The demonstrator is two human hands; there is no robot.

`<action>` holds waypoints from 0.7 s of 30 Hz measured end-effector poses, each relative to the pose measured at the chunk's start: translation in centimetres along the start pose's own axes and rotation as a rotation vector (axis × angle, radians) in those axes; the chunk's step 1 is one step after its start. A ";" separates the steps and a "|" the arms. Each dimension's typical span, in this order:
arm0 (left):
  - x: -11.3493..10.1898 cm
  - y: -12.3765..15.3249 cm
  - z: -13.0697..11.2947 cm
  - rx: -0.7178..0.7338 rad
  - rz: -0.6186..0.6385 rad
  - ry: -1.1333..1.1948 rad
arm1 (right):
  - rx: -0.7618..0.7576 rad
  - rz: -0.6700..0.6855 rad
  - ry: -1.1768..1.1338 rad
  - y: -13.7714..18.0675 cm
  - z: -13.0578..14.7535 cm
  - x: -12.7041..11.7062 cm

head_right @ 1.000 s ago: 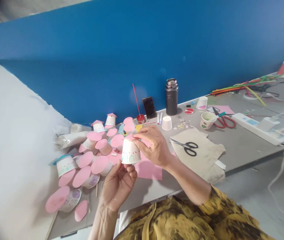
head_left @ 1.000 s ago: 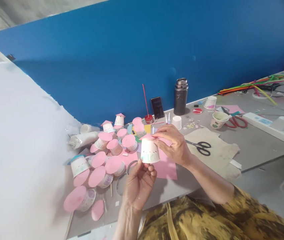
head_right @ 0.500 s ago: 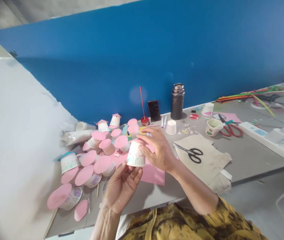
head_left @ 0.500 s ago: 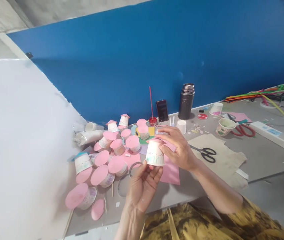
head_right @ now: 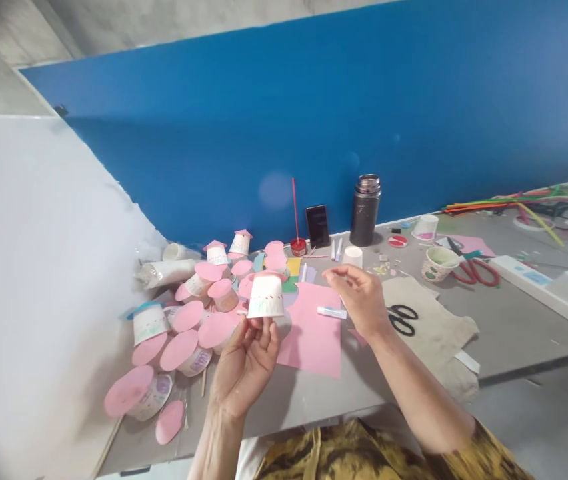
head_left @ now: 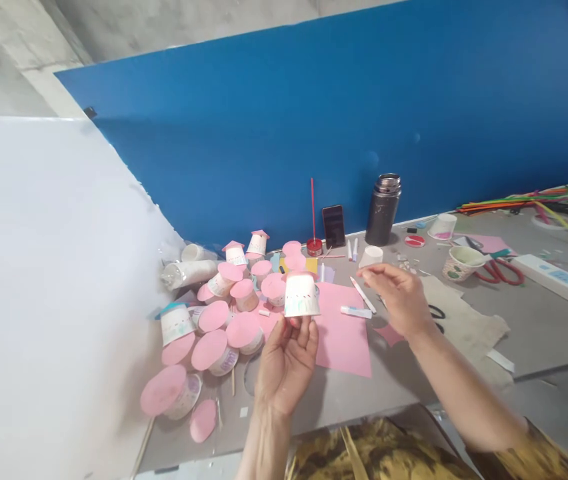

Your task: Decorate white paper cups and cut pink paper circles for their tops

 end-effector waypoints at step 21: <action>1.7 0.3 -0.2 -0.106 0.059 0.046 | -0.912 -0.044 0.750 7.3 9.5 8.4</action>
Point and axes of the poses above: each hand's wrist, its own y-axis away from the middle knuckle, its own x-axis out of the palm, z = x × y, the point moved 10 cm from there along -y, towards the middle knuckle, and after that the axes turned 3 degrees about -z, right-handed, at the moved point
